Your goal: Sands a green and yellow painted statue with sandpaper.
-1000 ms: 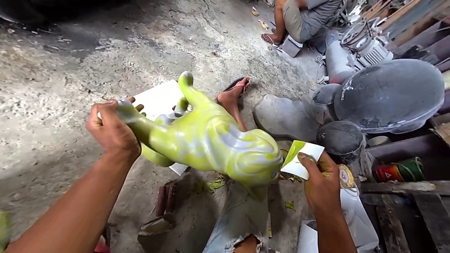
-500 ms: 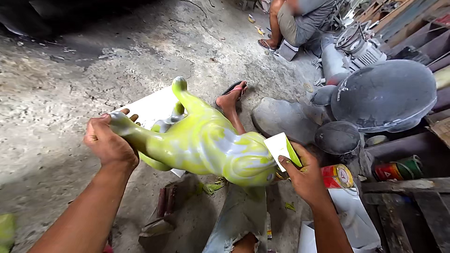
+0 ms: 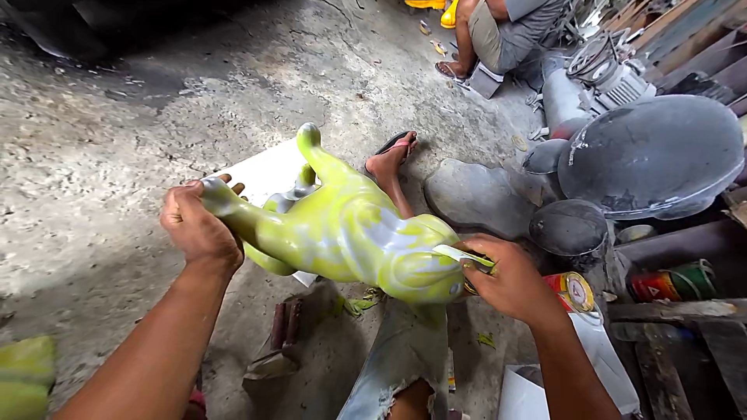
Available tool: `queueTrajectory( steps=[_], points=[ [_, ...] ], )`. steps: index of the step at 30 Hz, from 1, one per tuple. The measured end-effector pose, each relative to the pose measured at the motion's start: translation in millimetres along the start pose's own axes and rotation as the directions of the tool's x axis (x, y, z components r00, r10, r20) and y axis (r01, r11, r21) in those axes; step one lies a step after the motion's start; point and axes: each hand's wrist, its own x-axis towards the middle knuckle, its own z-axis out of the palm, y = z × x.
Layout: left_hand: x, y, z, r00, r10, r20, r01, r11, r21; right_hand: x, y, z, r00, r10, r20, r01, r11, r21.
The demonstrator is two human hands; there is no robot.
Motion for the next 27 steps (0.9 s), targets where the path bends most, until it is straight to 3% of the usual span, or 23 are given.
queueTrajectory(
  steps=[27],
  points=[
    [1,-2,-3,0.999,0.032,-0.02,-0.032,0.999,-0.011,-8,21,16,0.931,-0.356,-0.082,0.357,0.934,0.006]
  ],
)
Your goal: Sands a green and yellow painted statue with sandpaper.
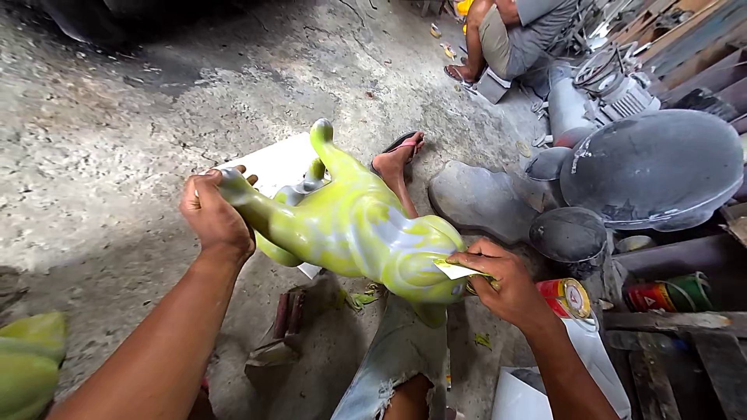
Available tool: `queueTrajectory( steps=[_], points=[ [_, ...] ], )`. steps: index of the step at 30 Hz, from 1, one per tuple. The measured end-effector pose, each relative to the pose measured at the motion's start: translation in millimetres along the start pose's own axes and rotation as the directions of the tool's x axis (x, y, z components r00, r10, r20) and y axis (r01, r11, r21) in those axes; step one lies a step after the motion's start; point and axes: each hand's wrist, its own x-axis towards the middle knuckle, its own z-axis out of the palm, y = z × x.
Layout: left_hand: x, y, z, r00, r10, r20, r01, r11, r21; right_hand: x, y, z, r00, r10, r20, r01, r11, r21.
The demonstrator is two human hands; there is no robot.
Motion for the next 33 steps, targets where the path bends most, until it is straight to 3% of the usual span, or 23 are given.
queueTrajectory(
  steps=[9,12,16,22,26,33],
  points=[
    [1,-2,-2,1.0,-0.004,0.008,0.004,1.0,-0.001,1,6,-4,0.999,-0.03,0.035,0.029,0.999,0.029],
    [0,-2,-1,1.0,-0.004,0.008,0.004,1.0,-0.007,3,8,-7,0.998,-0.008,0.058,0.001,0.993,0.119],
    [1,-2,-2,1.0,0.003,0.028,-0.003,1.0,0.017,-1,10,-4,0.991,0.136,-0.01,-0.13,0.964,0.233],
    [1,0,1,0.999,-0.009,0.037,0.008,1.0,0.021,-9,4,6,0.898,0.424,-0.122,-0.344,0.846,0.408],
    [3,-1,0,0.999,-0.01,0.045,0.008,1.0,0.026,-10,2,10,0.859,0.495,-0.132,-0.372,0.78,0.503],
    [0,2,1,0.998,-0.051,0.045,0.051,0.999,0.02,-9,6,14,0.846,0.527,-0.082,-0.429,0.765,0.481]
  ],
)
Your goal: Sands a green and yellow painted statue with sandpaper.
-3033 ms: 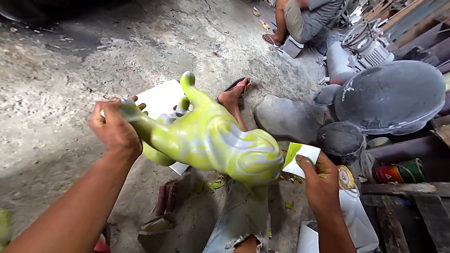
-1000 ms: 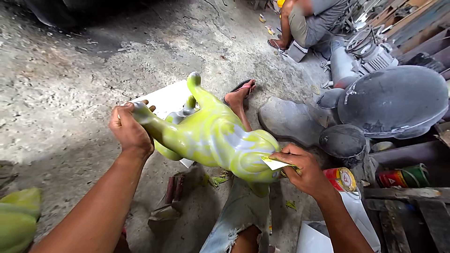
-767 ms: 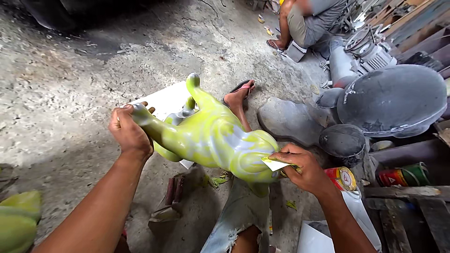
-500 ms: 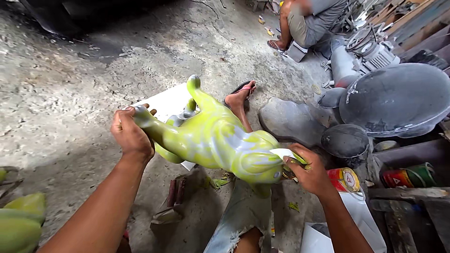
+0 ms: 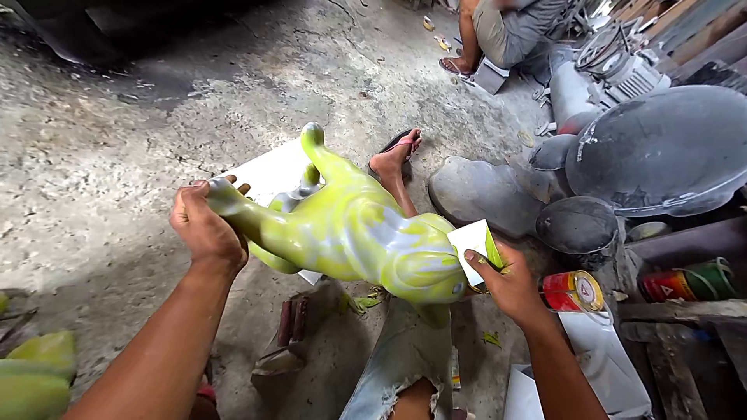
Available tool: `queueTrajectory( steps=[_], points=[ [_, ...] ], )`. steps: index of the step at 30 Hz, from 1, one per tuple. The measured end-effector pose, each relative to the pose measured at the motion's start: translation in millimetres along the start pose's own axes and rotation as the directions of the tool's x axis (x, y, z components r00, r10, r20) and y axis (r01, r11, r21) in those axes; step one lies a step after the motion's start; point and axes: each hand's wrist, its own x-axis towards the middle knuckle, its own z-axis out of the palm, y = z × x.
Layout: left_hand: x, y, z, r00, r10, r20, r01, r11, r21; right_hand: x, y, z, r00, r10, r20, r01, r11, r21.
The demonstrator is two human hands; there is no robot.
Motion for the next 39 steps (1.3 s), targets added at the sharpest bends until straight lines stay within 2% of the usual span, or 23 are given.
queueTrajectory(
  steps=[4,10,16,21,26,27,29,33,39],
  points=[
    [-2,2,1,1.0,-0.006,0.002,0.006,1.0,0.011,4,-3,-1,0.999,-0.02,0.035,0.021,0.999,-0.03],
    [-1,0,0,1.0,-0.01,0.007,0.01,1.0,0.003,10,-10,-1,0.995,-0.057,0.082,0.073,0.974,-0.215],
    [4,-3,-2,0.999,0.04,0.008,-0.04,0.999,0.0,14,-16,-1,0.966,-0.21,0.148,0.252,0.888,-0.386],
    [3,-3,-1,0.999,0.046,0.0,-0.046,0.999,0.001,20,-25,-1,0.943,-0.232,0.24,0.314,0.861,-0.4],
    [1,0,-2,1.0,0.0,0.011,0.0,1.0,-0.003,30,-35,-2,0.865,-0.262,0.428,0.414,0.854,-0.314],
    [2,1,-2,1.0,0.002,0.013,-0.002,1.0,0.002,30,-34,-3,0.865,-0.265,0.426,0.403,0.872,-0.276],
    [3,0,-3,1.0,0.009,0.01,-0.009,1.0,0.008,27,-30,-9,0.913,-0.254,0.32,0.332,0.918,-0.217],
    [2,0,-4,1.0,0.013,-0.008,-0.013,1.0,0.008,20,-14,-18,0.968,-0.172,0.183,0.209,0.956,-0.208],
    [1,2,-1,1.0,-0.002,-0.007,0.003,1.0,0.014,19,-8,-12,0.947,-0.246,0.204,0.302,0.899,-0.316]
  ],
)
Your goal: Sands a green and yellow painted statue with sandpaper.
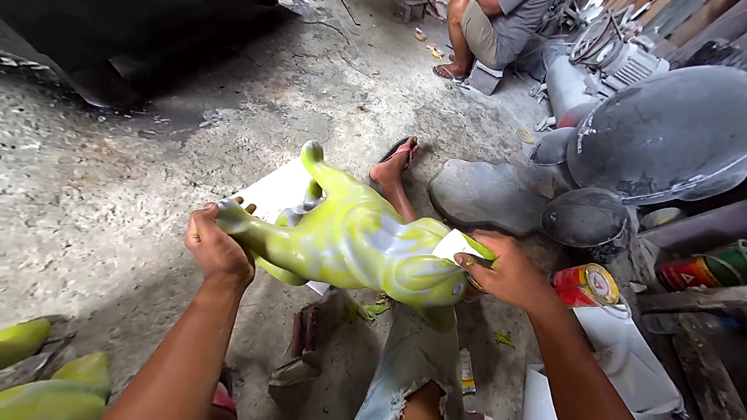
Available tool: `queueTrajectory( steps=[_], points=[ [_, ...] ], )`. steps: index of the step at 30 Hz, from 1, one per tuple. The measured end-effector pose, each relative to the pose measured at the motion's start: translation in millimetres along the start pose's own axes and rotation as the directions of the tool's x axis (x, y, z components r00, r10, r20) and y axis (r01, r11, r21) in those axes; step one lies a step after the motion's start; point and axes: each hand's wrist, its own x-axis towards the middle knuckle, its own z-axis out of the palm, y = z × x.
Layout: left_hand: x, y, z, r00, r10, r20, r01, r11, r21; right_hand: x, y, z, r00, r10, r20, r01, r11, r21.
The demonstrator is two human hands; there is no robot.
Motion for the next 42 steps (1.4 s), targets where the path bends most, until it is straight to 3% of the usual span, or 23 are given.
queueTrajectory(
  steps=[7,10,15,25,27,30,32,35,39,42],
  points=[
    [-1,2,-2,1.0,0.017,0.005,-0.017,1.0,0.023,3,-15,7,0.995,-0.094,0.041,0.099,0.982,-0.16],
    [1,2,-5,1.0,0.021,0.005,-0.021,0.999,0.032,6,-24,7,0.993,-0.071,0.098,0.085,0.985,-0.147],
    [2,12,-7,0.996,-0.085,0.001,0.085,0.992,0.09,13,-16,-5,0.996,0.061,0.064,-0.059,0.998,-0.029],
    [4,23,-11,0.975,-0.219,-0.037,0.222,0.948,0.229,12,-31,2,0.978,0.107,0.179,-0.062,0.969,-0.241],
    [4,31,-12,0.983,-0.177,-0.049,0.182,0.907,0.379,10,-33,0,0.974,0.099,0.205,-0.05,0.972,-0.232],
    [-1,57,-8,0.994,0.101,-0.033,-0.057,0.767,0.639,3,-19,0,0.992,0.091,0.086,-0.09,0.996,-0.015],
    [-12,80,4,0.954,0.296,0.048,-0.239,0.653,0.719,-1,-5,2,0.992,0.127,-0.006,-0.122,0.967,0.225],
    [-56,108,47,0.828,0.425,0.366,-0.551,0.498,0.669,-12,11,8,0.98,0.177,-0.093,-0.108,0.859,0.5],
    [-144,89,117,0.586,0.251,0.771,-0.792,0.377,0.479,-23,23,21,0.966,0.227,-0.125,-0.091,0.747,0.659],
    [-197,59,146,0.417,0.04,0.908,-0.885,0.245,0.396,-28,29,28,0.951,0.273,-0.143,-0.077,0.66,0.747]
  ],
)
